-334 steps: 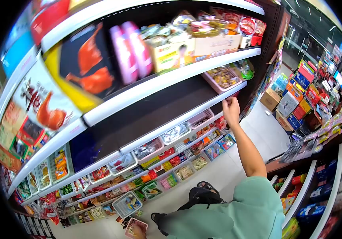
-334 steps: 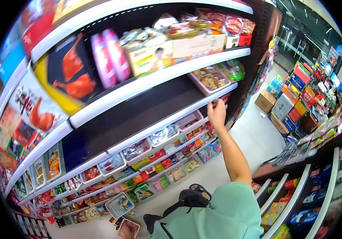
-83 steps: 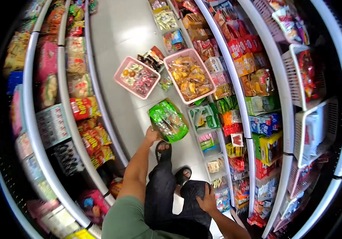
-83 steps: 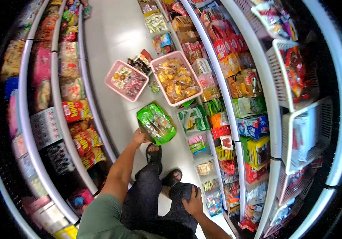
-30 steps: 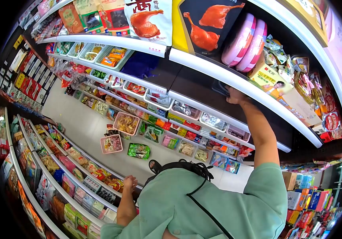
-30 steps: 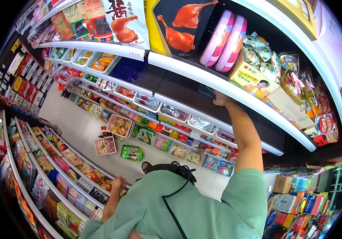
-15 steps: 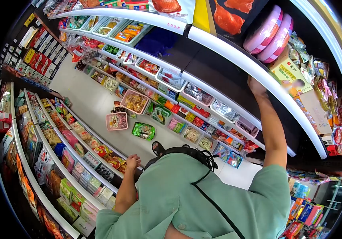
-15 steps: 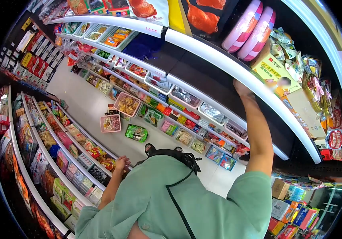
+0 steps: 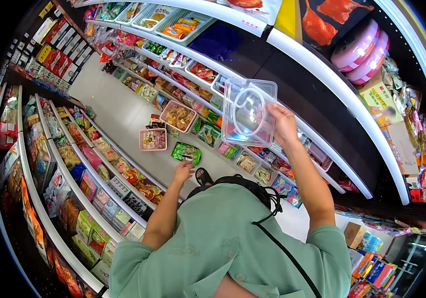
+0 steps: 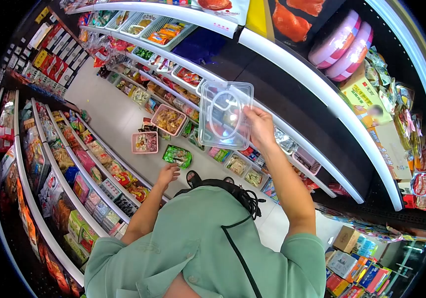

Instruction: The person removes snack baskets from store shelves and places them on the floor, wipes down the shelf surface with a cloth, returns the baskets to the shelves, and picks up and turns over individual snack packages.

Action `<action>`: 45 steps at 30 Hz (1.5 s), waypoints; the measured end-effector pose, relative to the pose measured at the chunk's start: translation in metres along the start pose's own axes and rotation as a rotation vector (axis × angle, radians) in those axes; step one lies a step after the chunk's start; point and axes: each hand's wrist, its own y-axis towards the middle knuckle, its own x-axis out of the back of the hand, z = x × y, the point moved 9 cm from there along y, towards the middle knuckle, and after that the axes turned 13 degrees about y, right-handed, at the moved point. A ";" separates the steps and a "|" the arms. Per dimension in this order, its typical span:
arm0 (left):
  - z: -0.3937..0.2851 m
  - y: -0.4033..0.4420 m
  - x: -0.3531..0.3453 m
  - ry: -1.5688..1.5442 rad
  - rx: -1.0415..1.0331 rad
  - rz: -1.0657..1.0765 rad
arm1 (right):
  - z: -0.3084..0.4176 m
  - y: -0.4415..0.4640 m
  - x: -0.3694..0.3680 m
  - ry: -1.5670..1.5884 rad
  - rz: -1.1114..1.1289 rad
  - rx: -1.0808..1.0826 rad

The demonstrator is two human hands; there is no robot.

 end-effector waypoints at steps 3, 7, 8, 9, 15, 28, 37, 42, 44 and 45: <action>-0.035 -0.006 -0.008 -0.034 -0.112 0.047 | -0.026 -0.003 -0.008 0.077 -0.053 -0.080; -0.075 -0.036 -0.024 -0.187 -0.167 0.239 | -0.082 0.001 0.010 -0.084 -0.099 -0.130; -0.081 -0.042 -0.032 -0.315 -0.142 0.347 | -0.106 0.005 0.025 -0.526 -0.083 -0.224; -0.075 -0.040 -0.033 -0.325 -0.133 0.348 | -0.129 0.002 0.035 -0.539 -0.098 -0.285; -0.014 -0.014 -0.040 -0.229 -0.110 0.279 | -0.260 -0.014 0.101 -0.298 -0.251 -0.602; 0.090 0.282 -0.044 0.126 -0.436 0.034 | -0.501 0.104 0.256 -0.151 -0.064 -0.739; 0.086 0.272 0.005 0.427 -0.646 -0.321 | -0.567 0.177 0.333 0.155 0.026 -0.473; 0.243 0.321 0.034 -0.060 -0.469 -0.468 | -0.553 0.180 0.348 0.111 0.016 -0.408; 0.303 0.333 0.007 0.024 -0.316 -0.417 | -0.546 0.181 0.358 0.079 -0.071 -0.411; 0.330 0.336 -0.012 -0.065 -0.296 -0.393 | -0.539 0.184 0.363 0.081 -0.152 -0.401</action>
